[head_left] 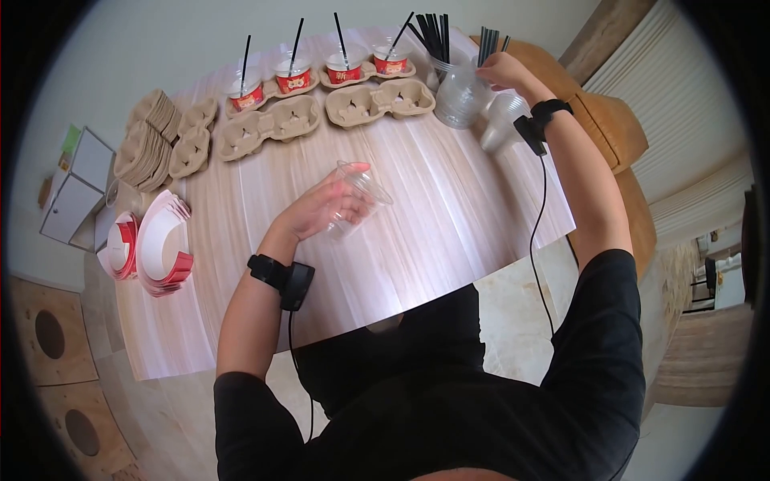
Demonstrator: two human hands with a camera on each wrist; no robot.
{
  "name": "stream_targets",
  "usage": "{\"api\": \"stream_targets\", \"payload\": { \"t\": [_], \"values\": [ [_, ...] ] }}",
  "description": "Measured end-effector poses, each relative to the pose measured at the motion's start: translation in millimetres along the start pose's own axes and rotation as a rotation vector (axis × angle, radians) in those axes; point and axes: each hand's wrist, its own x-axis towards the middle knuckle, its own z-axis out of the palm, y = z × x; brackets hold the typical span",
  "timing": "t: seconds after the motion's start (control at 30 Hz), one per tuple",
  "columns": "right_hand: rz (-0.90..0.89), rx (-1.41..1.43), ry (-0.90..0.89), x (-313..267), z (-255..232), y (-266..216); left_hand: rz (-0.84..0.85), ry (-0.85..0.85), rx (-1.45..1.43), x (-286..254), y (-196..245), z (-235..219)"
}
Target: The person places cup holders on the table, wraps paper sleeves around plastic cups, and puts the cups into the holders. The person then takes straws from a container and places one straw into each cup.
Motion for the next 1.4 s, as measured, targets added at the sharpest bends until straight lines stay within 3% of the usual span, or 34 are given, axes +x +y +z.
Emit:
{"api": "stream_targets", "payload": {
  "t": [0.23, 0.33, 0.4, 0.43, 0.5, 0.57, 0.63, 0.7, 0.83, 0.93, 1.0, 1.07, 1.13, 1.17, 1.2, 1.23, 1.33, 1.4],
  "values": [
    [-0.057, -0.051, 0.043, -2.2, 1.1, -6.2, 0.029, -0.044, -0.072, 0.1, -1.8, -2.6],
    [-0.074, -0.036, 0.079, -5.8, 3.1, -15.2, 0.004, -0.024, 0.031, -1.3, 1.9, 2.0],
    [-0.348, -0.079, 0.423, -29.4, 3.4, -41.9, 0.011, -0.006, 0.066, -1.1, 0.8, -0.4],
    [-0.353, -0.074, 0.417, -43.8, 4.6, -56.4, 0.010, 0.003, 0.064, -0.7, -1.1, -4.1],
    [-0.499, 0.393, 0.055, -80.2, 14.7, -84.2, 0.038, -0.072, 0.025, 1.6, -7.9, -12.6],
    [-0.586, 0.450, -0.293, -127.8, 41.5, -104.2, 0.019, -0.114, -0.013, 2.6, -12.0, -16.2],
    [-0.829, 0.331, -0.348, -172.9, 73.3, -116.4, -0.002, -0.170, -0.043, 2.8, -10.0, -15.8],
    [-0.908, 0.314, -0.428, -201.0, 88.1, -129.5, -0.028, -0.113, -0.056, 0.5, -8.6, -9.3],
    [-0.852, 0.218, -0.500, -218.4, 99.9, -120.5, -0.011, -0.192, -0.104, -0.8, -11.2, -3.2],
    [-0.911, 0.259, -0.428, -219.7, 93.1, -108.1, 0.006, -0.201, 0.010, -0.5, -10.4, -3.1],
    [-0.789, 0.309, -0.242, -219.5, 62.8, -98.5, 0.033, -0.146, -0.080, 1.8, -12.2, -6.0],
    [-0.819, 0.240, 0.083, -212.0, 35.6, -81.4, 0.025, -0.109, -0.039, 2.1, -8.4, -2.4],
    [-0.595, 0.085, 0.276, -207.7, 2.1, -63.0, 0.011, -0.072, 0.005, 2.0, -6.4, 0.7],
    [-0.648, 0.076, 0.421, -199.0, -9.7, -51.4, 0.023, -0.084, 0.023, 2.0, -6.0, 1.3],
    [-0.674, 0.058, 0.413, -197.6, -11.1, -42.8, 0.036, -0.097, 0.044, 2.5, -5.6, 1.5],
    [-0.560, 0.157, 0.543, -190.0, -22.1, -18.6, 0.036, -0.098, 0.044, 2.7, -6.6, 0.7],
    [-0.453, 0.080, 0.602, -186.4, -31.1, 8.4, 0.027, -0.121, 0.010, 3.2, -9.3, -2.0],
    [-0.460, -0.187, 0.556, -183.0, -28.0, 22.8, 0.017, -0.131, 0.014, 3.0, -7.4, -1.5]
  ]
}}
